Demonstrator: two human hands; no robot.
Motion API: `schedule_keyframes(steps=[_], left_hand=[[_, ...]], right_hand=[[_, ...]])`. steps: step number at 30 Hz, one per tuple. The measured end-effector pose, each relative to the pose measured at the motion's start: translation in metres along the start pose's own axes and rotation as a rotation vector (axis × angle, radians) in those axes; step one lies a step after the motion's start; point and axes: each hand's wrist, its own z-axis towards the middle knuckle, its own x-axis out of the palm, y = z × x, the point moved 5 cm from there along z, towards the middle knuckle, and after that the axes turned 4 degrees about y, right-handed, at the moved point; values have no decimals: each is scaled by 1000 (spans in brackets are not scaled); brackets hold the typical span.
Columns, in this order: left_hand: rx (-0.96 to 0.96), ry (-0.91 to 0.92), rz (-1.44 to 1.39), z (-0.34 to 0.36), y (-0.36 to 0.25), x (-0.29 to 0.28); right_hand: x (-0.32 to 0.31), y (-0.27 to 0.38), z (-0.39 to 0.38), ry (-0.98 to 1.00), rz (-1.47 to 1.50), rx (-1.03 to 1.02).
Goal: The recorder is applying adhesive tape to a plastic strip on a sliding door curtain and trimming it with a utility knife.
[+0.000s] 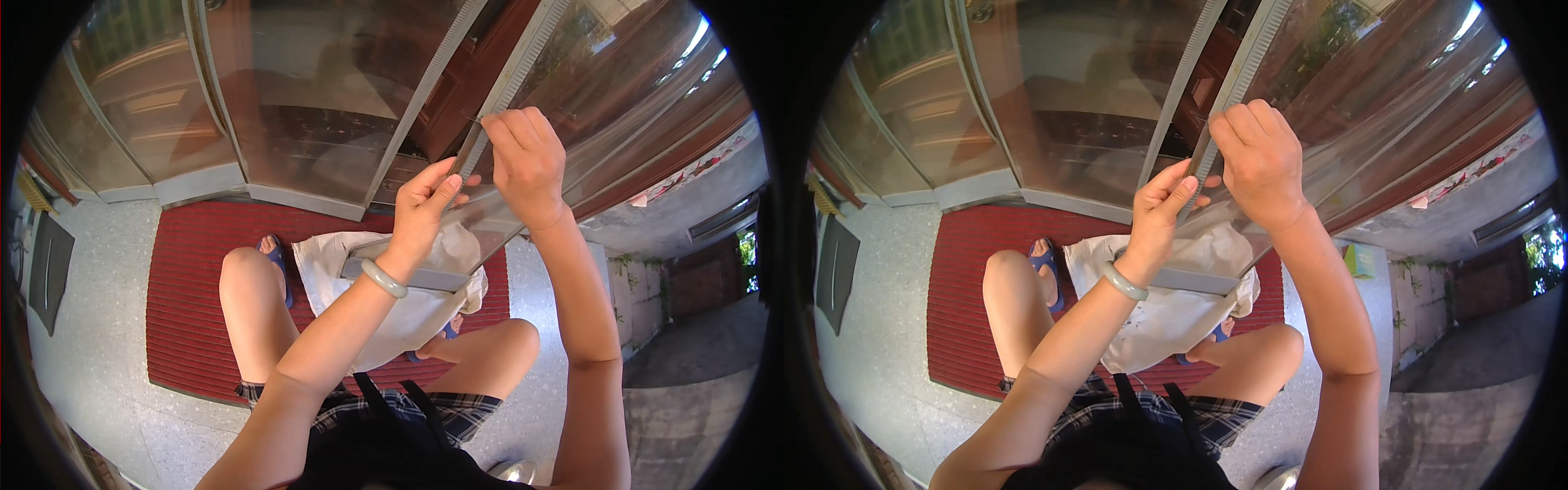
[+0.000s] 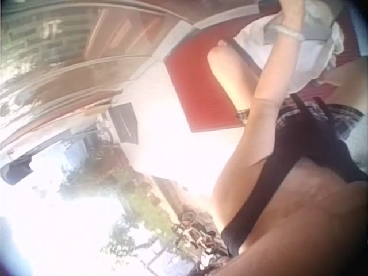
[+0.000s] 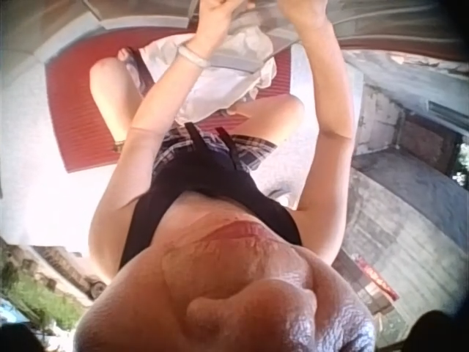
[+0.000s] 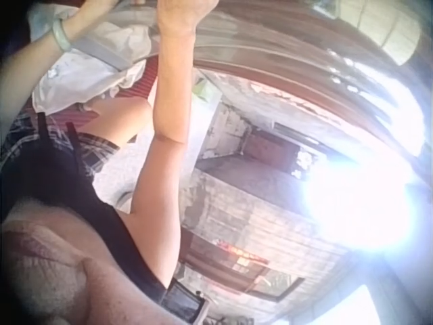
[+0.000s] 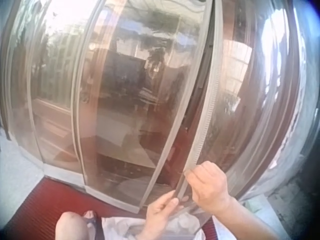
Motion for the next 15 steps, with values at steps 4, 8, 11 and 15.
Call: schedule_keyframes(steps=[4, 8, 11, 15], left_hand=[[8, -26, -4, -2, 2, 2], [20, -33, 2, -5, 0, 3], [21, -41, 1, -6, 2, 5], [11, -55, 2, -6, 3, 4]], right_hand=[[-10, -8, 9, -1, 0, 9], [-8, -7, 9, -31, -21, -14], [-1, 5, -4, 57, 30, -5], [-1, 4, -6, 75, 62, 5]])
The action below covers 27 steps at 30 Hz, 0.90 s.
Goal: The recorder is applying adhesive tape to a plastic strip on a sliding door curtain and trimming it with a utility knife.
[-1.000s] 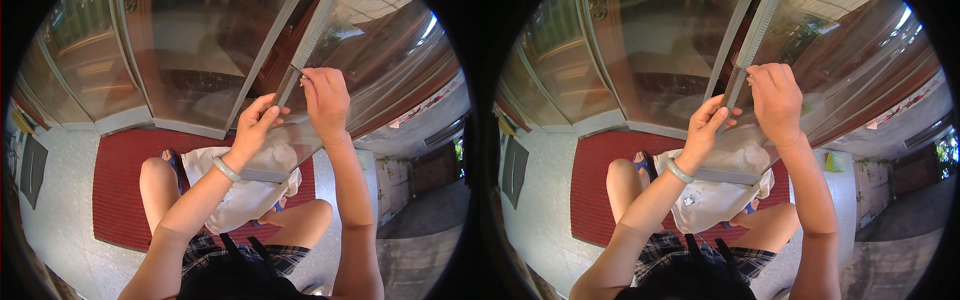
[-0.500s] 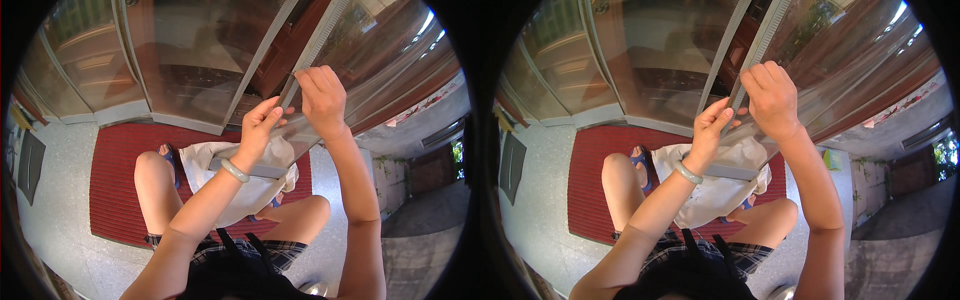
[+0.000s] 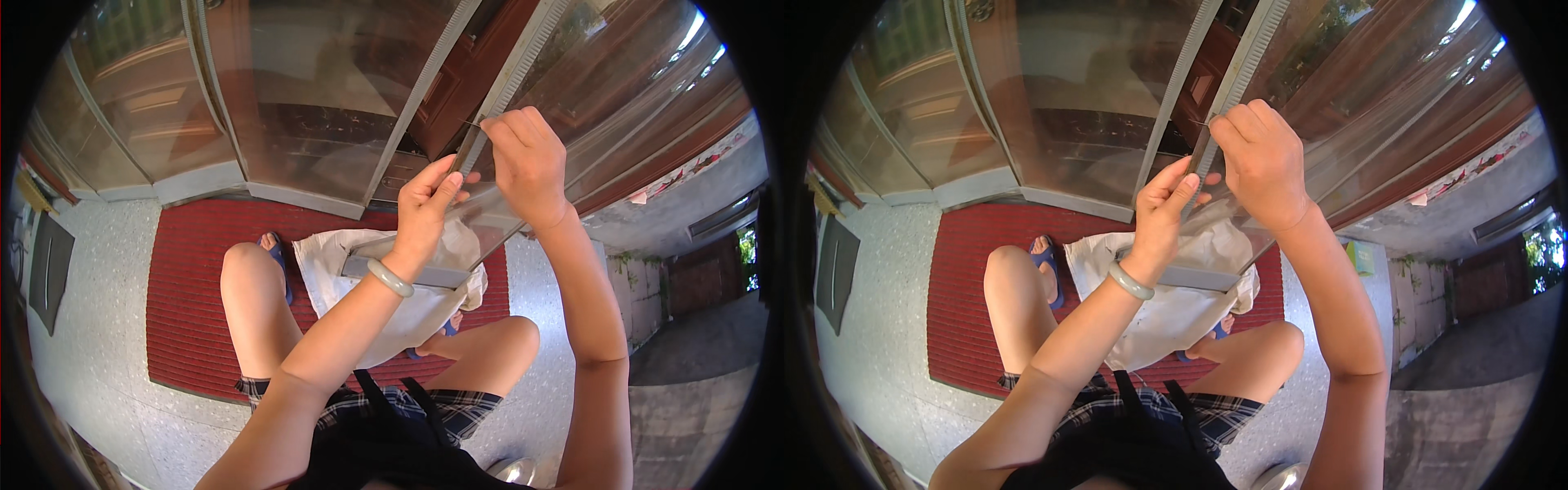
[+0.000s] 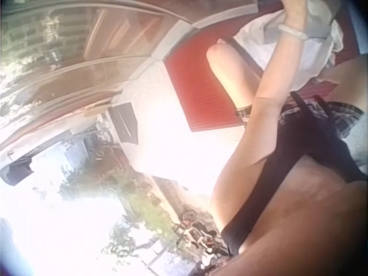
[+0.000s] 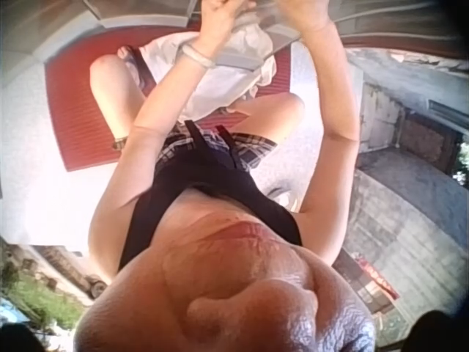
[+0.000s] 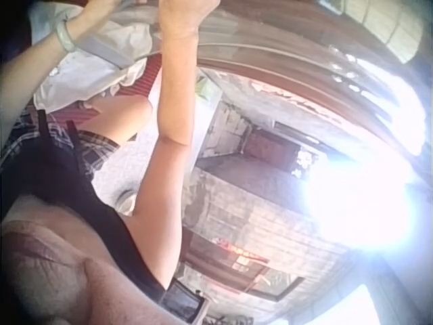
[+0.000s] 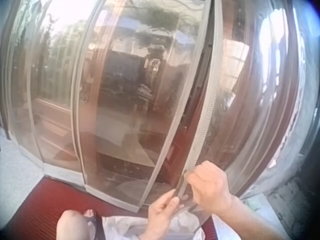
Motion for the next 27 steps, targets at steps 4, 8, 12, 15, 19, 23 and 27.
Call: schedule_keyframes(steps=[4, 8, 12, 15, 19, 23, 27], left_hand=[[-1, -6, 0, 3, -2, 0], [13, -10, -15, 4, 6, -3], [8, -14, -34, 5, 9, 0], [3, -22, -29, 8, 6, 1], [17, -25, -18, 9, 3, 2], [9, -58, -38, 12, 15, -1], [-2, -36, -78, 14, 17, -5]], right_hand=[[0, -4, 2, -49, -42, -10], [6, 10, -5, 39, 17, -6], [8, 13, -13, 104, 65, 15], [3, 0, -5, 63, 55, 43], [3, -5, -1, -8, -76, 30], [12, 13, -20, 85, 14, 31], [17, 18, -31, 151, 96, 51]])
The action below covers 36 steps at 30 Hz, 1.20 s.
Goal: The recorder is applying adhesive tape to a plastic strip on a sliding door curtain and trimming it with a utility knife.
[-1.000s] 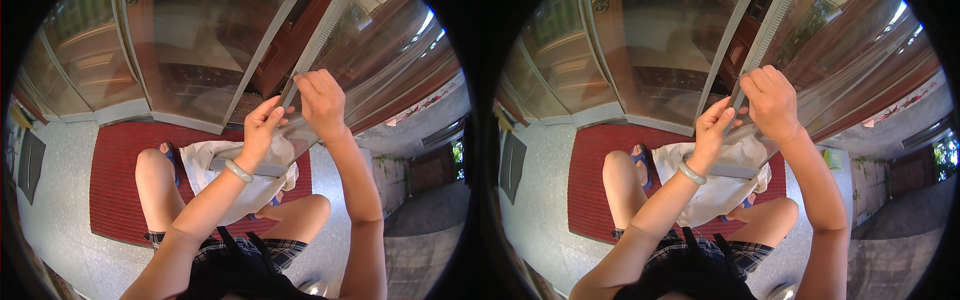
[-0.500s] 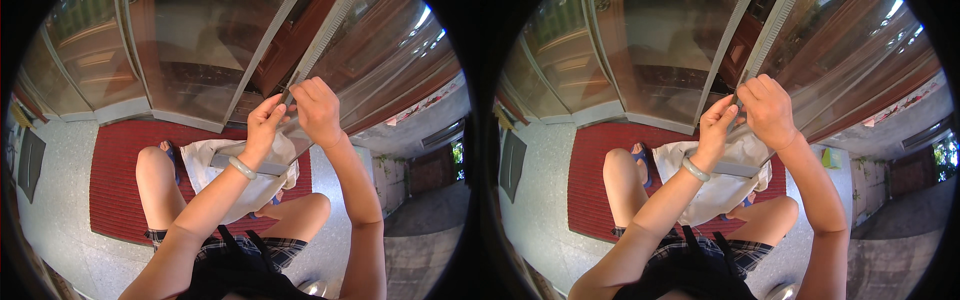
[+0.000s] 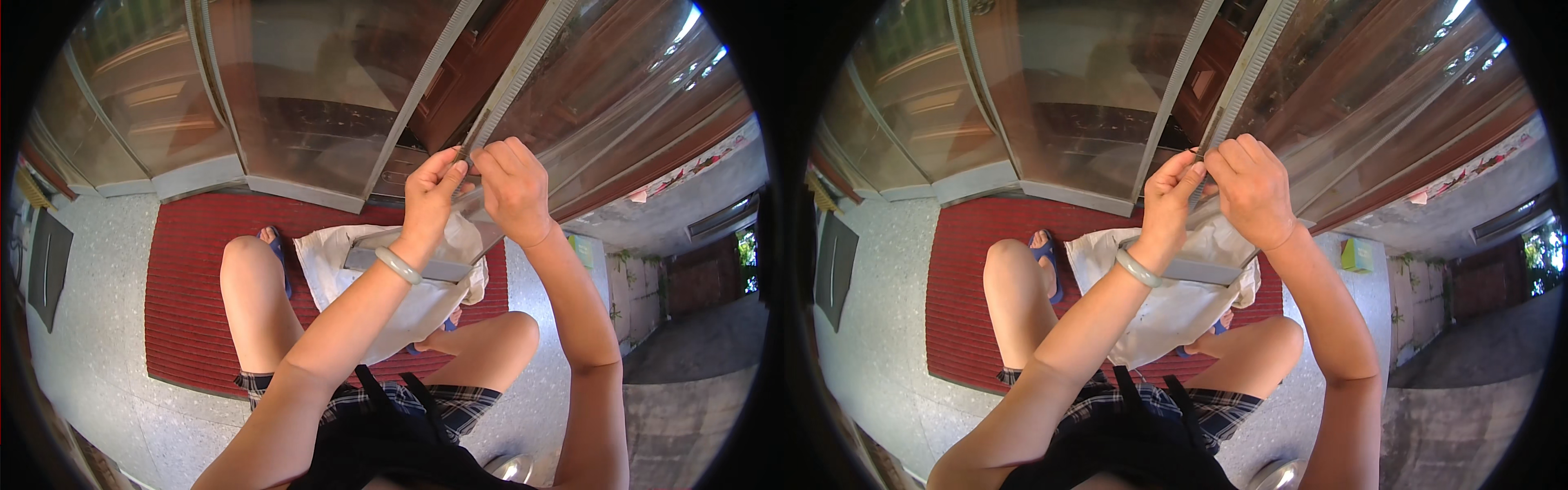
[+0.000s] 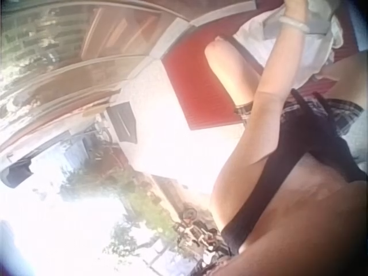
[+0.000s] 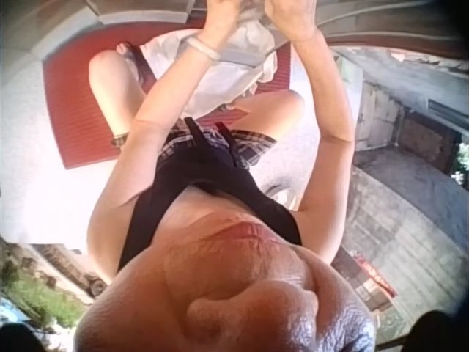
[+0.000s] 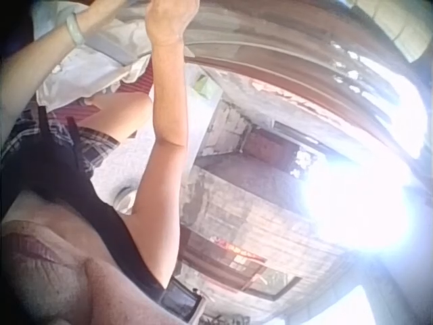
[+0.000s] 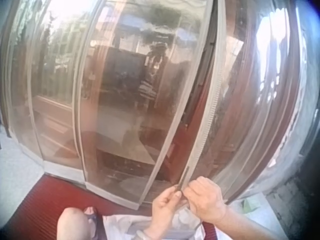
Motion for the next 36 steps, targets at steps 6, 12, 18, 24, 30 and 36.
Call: schedule_keyframes(steps=[6, 12, 18, 24, 30, 36], left_hand=[[-28, 45, 40, -1, -14, 4], [-36, 89, -62, -2, -17, 3], [-77, 119, -115, 3, -9, -4], [-120, 135, -132, 7, -7, -7], [-164, 146, -155, 2, -11, -2], [-183, 161, -213, 2, -7, -4]], right_hand=[[-33, -30, 29, -246, -10, 93], [-30, -30, 30, -266, -49, 35], [-14, -13, 13, -206, -17, 30], [-23, -20, 27, -271, -41, 25], [-22, -19, 23, -291, -108, 14], [-16, -11, 12, -247, -68, 40]])
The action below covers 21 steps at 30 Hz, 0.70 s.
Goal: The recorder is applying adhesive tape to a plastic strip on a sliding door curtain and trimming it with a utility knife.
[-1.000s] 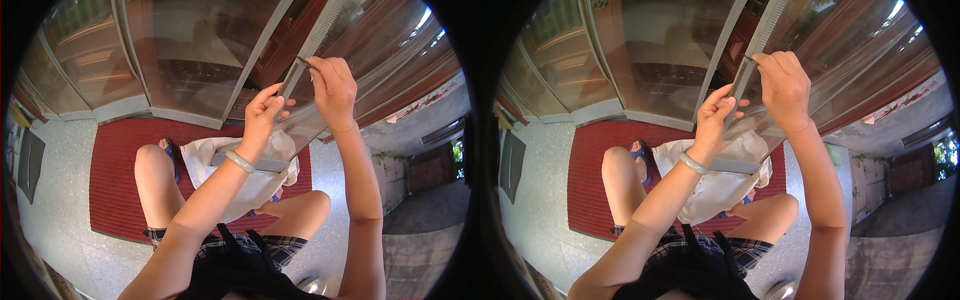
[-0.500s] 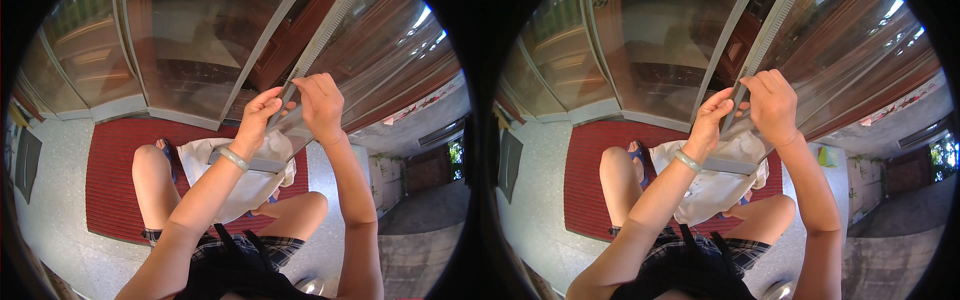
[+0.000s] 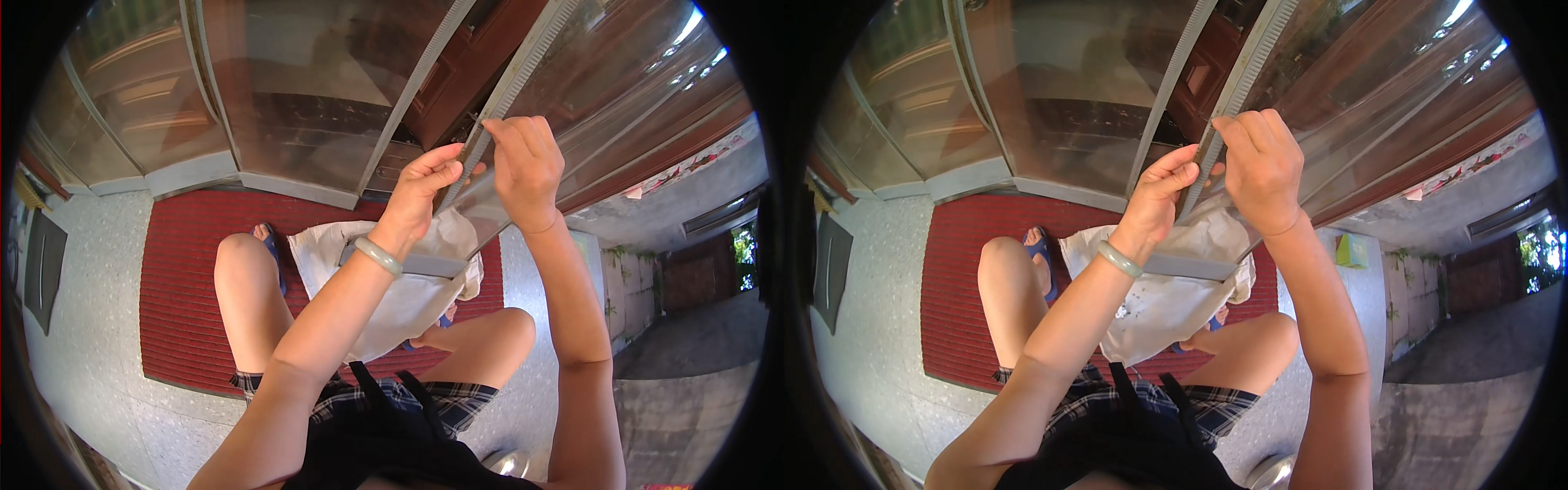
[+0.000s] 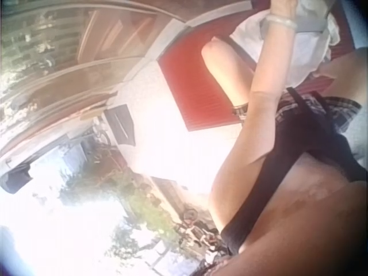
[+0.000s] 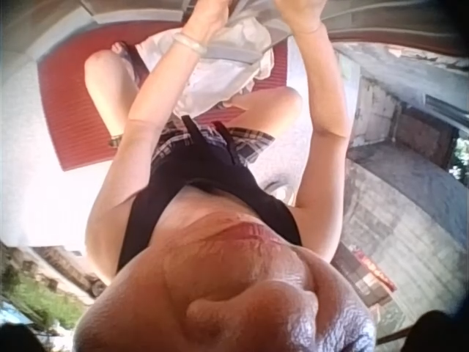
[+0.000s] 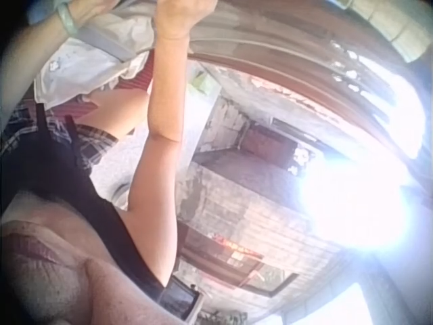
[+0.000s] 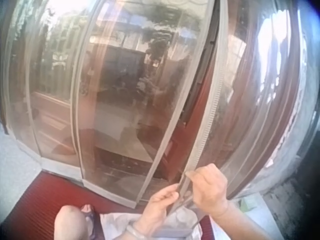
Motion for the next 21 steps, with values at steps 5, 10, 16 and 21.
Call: schedule_keyframes(steps=[5, 10, 16, 21], left_hand=[[3, -51, 0, 4, 3, -7], [-44, 0, 15, 2, -2, -3], [-12, 7, 32, 1, -5, -1], [13, -59, -12, -1, -2, 0]], right_hand=[[8, 8, -13, 89, 85, -5], [-14, -11, 12, -91, -22, 16], [-3, 0, 0, 21, 6, 26], [-2, 8, -10, 75, 37, 47]])
